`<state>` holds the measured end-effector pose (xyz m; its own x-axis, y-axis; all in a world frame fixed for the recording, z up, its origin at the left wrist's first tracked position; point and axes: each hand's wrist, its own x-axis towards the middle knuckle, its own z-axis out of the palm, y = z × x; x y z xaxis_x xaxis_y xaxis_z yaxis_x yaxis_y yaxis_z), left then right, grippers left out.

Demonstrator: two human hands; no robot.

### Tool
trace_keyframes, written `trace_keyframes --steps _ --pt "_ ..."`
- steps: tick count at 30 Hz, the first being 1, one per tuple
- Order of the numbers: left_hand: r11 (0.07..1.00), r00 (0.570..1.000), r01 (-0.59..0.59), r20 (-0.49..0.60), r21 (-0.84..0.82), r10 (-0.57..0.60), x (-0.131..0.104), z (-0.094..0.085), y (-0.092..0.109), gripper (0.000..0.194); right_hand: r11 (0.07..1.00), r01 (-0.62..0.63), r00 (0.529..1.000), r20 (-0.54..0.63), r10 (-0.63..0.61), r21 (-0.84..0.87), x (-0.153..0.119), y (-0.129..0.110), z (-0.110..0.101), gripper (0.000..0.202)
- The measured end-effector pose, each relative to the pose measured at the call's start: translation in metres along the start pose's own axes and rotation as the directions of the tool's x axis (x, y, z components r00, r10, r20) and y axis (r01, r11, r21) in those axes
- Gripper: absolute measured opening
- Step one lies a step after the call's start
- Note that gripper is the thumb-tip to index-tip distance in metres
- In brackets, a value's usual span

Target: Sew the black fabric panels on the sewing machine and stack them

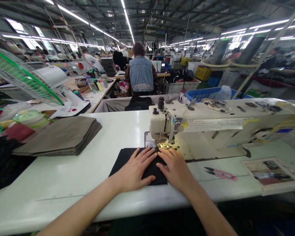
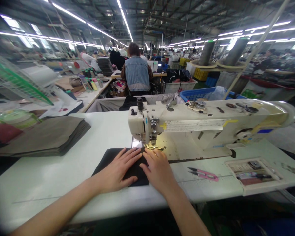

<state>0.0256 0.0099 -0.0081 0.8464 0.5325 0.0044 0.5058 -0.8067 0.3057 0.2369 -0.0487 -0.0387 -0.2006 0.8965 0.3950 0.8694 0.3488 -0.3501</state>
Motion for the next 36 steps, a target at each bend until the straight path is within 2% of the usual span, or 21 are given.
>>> trace_keyframes --steps 6,25,33,36 --pt "1.0 1.0 -0.02 -0.014 -0.008 0.02 0.007 -0.005 -0.007 0.077 0.999 0.037 0.999 -0.033 -0.036 0.04 -0.014 0.007 -0.001 0.033" --pt "0.999 0.999 -0.033 0.001 -0.013 0.033 0.009 -0.005 -0.009 0.075 0.997 0.019 1.0 -0.018 -0.018 0.068 -0.012 0.009 0.001 0.029" --pt "0.999 0.999 -0.05 -0.001 0.012 0.05 0.013 -0.005 -0.017 0.075 0.997 0.016 1.0 -0.019 -0.015 0.069 -0.008 0.008 -0.002 0.028" --pt "0.995 0.995 -0.095 0.014 0.016 0.095 0.003 -0.005 -0.009 0.062 0.994 0.06 0.998 -0.027 -0.058 0.087 -0.022 0.004 -0.008 0.024"
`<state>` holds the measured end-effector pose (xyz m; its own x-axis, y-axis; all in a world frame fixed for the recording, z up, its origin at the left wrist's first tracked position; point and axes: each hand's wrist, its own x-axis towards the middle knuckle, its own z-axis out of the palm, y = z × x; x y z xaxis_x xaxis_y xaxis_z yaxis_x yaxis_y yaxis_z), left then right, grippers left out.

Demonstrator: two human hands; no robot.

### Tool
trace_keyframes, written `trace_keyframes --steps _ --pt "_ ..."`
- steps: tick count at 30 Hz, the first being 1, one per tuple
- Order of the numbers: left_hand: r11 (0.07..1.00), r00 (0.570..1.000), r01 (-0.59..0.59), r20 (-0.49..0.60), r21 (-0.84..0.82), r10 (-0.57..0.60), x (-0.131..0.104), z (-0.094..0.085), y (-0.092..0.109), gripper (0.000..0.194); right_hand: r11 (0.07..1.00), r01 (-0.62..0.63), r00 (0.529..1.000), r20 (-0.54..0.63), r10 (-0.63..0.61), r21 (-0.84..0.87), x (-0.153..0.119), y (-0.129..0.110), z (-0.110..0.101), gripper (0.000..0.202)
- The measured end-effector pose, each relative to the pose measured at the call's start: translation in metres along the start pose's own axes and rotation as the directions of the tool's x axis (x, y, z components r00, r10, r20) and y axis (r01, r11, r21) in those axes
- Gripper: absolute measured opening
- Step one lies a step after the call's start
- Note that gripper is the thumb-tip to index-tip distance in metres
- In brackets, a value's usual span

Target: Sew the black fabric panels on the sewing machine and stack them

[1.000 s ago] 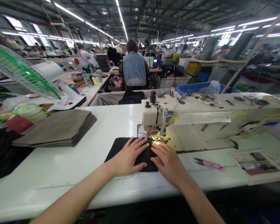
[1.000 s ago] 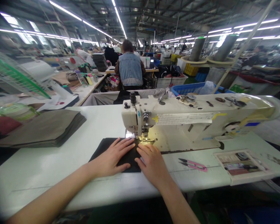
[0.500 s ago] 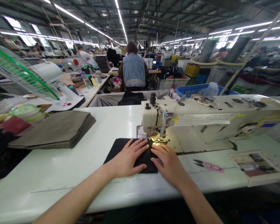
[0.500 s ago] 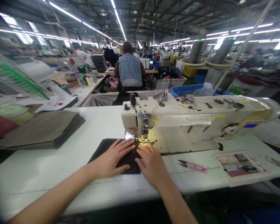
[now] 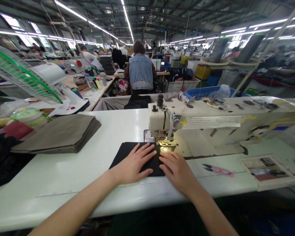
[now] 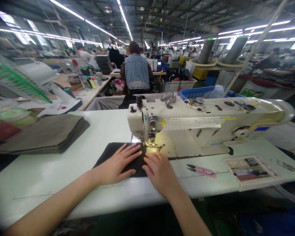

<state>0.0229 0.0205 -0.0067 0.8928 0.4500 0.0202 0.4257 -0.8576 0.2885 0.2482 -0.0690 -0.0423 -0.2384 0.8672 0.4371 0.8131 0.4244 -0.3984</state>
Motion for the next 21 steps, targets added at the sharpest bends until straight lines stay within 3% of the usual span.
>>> trace_keyframes --steps 4,9,21 --pt "0.99 0.99 -0.138 0.023 -0.016 0.139 -0.021 0.003 0.023 0.052 0.997 0.072 0.997 0.012 -0.073 0.029 -0.029 -0.012 -0.01 0.024" --pt "0.991 0.991 -0.132 0.014 0.014 0.132 -0.031 0.006 0.035 0.051 0.994 0.107 0.994 0.009 -0.106 -0.009 -0.039 -0.019 -0.014 0.025" --pt "0.995 0.996 -0.086 -0.031 0.053 0.088 0.002 0.001 -0.01 0.043 0.992 0.004 1.0 -0.011 -0.005 -0.127 0.015 0.006 -0.002 0.013"
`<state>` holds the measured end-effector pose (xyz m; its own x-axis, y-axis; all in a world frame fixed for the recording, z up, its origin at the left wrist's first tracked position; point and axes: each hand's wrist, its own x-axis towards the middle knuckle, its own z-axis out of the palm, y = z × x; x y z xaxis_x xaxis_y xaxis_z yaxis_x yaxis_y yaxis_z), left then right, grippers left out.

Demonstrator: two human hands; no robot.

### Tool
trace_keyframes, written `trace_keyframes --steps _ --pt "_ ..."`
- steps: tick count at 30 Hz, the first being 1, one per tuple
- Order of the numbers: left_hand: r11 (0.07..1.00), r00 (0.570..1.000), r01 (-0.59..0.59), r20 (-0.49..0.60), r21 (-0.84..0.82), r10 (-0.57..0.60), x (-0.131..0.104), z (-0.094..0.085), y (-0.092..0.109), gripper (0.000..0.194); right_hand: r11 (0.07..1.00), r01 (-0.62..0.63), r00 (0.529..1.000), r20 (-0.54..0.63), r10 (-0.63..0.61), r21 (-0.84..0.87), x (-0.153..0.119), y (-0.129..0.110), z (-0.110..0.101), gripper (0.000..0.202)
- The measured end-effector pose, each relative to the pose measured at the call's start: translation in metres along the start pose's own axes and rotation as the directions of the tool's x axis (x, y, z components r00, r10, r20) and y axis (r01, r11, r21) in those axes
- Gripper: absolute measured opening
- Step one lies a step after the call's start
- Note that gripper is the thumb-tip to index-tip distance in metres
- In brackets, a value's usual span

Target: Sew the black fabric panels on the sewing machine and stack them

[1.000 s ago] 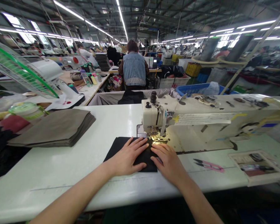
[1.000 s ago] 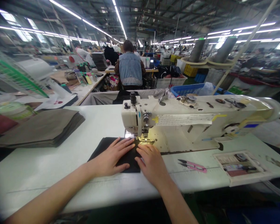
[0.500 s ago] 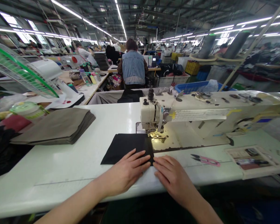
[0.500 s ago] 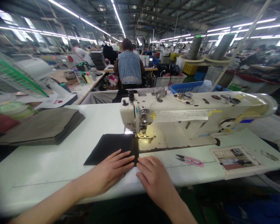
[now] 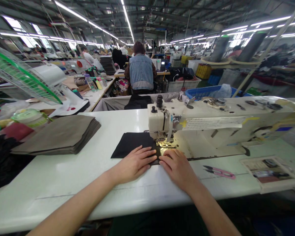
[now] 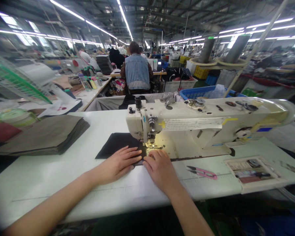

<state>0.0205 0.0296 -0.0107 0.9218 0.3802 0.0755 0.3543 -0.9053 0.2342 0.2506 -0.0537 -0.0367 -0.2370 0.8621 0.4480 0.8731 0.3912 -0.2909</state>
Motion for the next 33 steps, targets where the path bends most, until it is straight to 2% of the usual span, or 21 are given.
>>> trace_keyframes --steps 7,12,22,33 --pt "1.0 1.0 0.026 0.005 -0.01 -0.026 0.021 -0.002 -0.029 0.043 0.996 -0.063 0.998 0.023 0.064 -0.068 0.023 0.011 0.008 0.014" --pt "0.999 0.999 0.035 -0.018 -0.035 -0.035 0.029 -0.006 -0.042 0.042 0.995 -0.077 0.996 0.028 0.079 -0.058 0.022 0.011 0.008 0.014" --pt "0.998 0.998 0.037 -0.045 -0.056 -0.04 0.028 -0.004 -0.042 0.041 0.995 -0.094 0.994 -0.047 0.095 0.028 -0.012 -0.005 0.009 0.024" --pt "0.995 0.994 0.096 -0.05 -0.039 -0.097 0.029 0.0 -0.041 0.043 0.995 -0.082 0.994 -0.071 0.085 0.048 -0.014 -0.006 0.009 0.022"
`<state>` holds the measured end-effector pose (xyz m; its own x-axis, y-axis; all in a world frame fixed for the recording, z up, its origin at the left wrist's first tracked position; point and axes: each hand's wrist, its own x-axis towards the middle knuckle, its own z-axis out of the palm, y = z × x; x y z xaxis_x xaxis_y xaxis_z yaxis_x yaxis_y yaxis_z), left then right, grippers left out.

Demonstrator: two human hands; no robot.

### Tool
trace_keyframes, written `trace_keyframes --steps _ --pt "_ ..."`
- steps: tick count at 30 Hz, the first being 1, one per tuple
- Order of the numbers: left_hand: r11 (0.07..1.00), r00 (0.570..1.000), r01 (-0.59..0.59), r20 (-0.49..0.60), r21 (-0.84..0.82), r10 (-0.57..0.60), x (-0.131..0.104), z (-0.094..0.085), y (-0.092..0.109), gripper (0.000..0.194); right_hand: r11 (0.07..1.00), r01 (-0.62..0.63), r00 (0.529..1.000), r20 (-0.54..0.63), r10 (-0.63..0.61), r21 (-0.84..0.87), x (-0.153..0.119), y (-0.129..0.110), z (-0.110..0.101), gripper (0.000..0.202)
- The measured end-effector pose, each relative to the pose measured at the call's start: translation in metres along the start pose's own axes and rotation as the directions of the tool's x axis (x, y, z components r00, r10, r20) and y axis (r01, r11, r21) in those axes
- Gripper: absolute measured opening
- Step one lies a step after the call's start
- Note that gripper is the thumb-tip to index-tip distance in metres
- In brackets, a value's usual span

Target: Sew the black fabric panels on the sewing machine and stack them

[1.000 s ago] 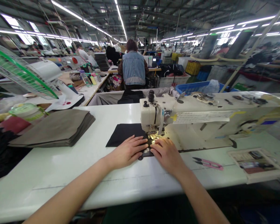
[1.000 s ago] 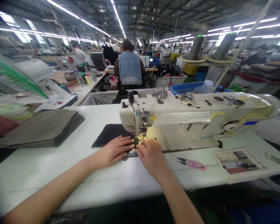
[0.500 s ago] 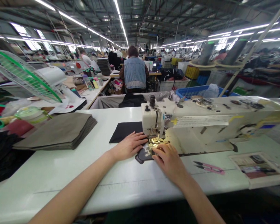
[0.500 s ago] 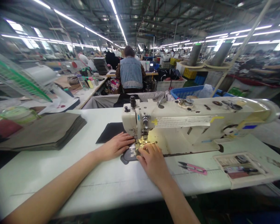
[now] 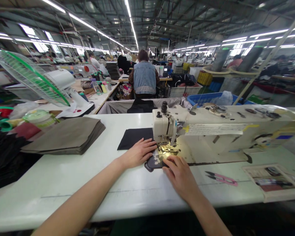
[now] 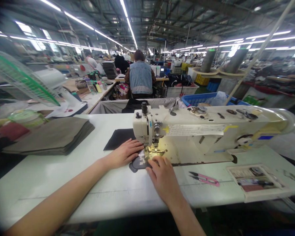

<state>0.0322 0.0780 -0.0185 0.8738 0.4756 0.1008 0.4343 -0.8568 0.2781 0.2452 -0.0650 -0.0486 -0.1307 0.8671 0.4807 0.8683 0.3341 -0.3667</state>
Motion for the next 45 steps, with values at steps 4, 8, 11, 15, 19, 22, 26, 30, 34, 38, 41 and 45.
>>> trace_keyframes --steps 4,8,11,15,19,22,26,30,34,38,41,45 --pt "0.999 1.0 0.016 0.002 0.032 -0.016 -0.008 -0.003 0.01 0.042 1.0 0.015 1.0 0.003 -0.016 0.001 -0.001 0.001 0.0 0.022" --pt "0.984 0.991 0.111 -0.089 0.142 -0.099 -0.023 -0.009 0.025 0.041 0.999 0.028 0.999 -0.015 -0.028 0.019 -0.002 0.003 0.003 0.021" --pt "0.923 0.937 0.336 -0.169 0.187 -0.307 -0.031 -0.007 0.028 0.045 0.998 0.04 0.999 -0.031 -0.039 0.038 -0.003 0.006 0.005 0.022" --pt "0.855 0.878 0.478 -0.146 0.202 -0.456 -0.037 -0.003 0.018 0.07 0.996 0.07 0.996 -0.053 -0.068 0.05 -0.008 0.011 0.009 0.026" --pt "0.75 0.771 0.632 -0.259 0.196 -0.582 -0.061 -0.029 -0.007 0.047 0.992 0.115 0.989 -0.099 -0.11 0.043 -0.014 0.021 0.018 0.032" --pt "0.581 0.61 0.789 -0.364 0.2 -0.703 -0.097 -0.069 -0.033 0.034 0.989 0.142 0.983 -0.125 -0.137 0.039 -0.015 0.028 0.024 0.037" --pt "0.403 0.434 0.901 -0.351 0.161 -0.83 -0.142 -0.108 -0.069 0.021 0.987 0.157 0.98 -0.128 -0.153 0.026 -0.017 0.03 0.027 0.038" --pt "0.38 0.394 0.919 -0.257 0.102 -0.883 -0.149 -0.116 -0.094 0.026 0.988 0.155 0.98 -0.128 -0.152 0.013 -0.017 0.031 0.027 0.038" --pt "0.363 0.347 0.931 -0.23 -0.029 -0.909 -0.147 -0.116 -0.106 0.027 0.987 0.157 0.979 -0.132 -0.153 0.02 -0.017 0.03 0.027 0.037" --pt "0.34 0.281 0.915 -0.262 -0.217 -0.923 -0.164 -0.124 -0.112 0.025 0.987 0.16 0.977 -0.143 -0.155 0.024 -0.017 0.03 0.026 0.036" --pt "0.371 0.257 0.873 -0.347 -0.317 -0.902 -0.173 -0.132 -0.108 0.022 0.987 0.158 0.979 -0.135 -0.155 0.014 -0.016 0.03 0.026 0.036" --pt "0.561 0.4 0.762 -0.447 -0.324 -0.8 -0.155 -0.129 -0.076 0.014 0.986 0.165 0.974 -0.157 -0.162 0.006 -0.014 0.021 0.02 0.032"
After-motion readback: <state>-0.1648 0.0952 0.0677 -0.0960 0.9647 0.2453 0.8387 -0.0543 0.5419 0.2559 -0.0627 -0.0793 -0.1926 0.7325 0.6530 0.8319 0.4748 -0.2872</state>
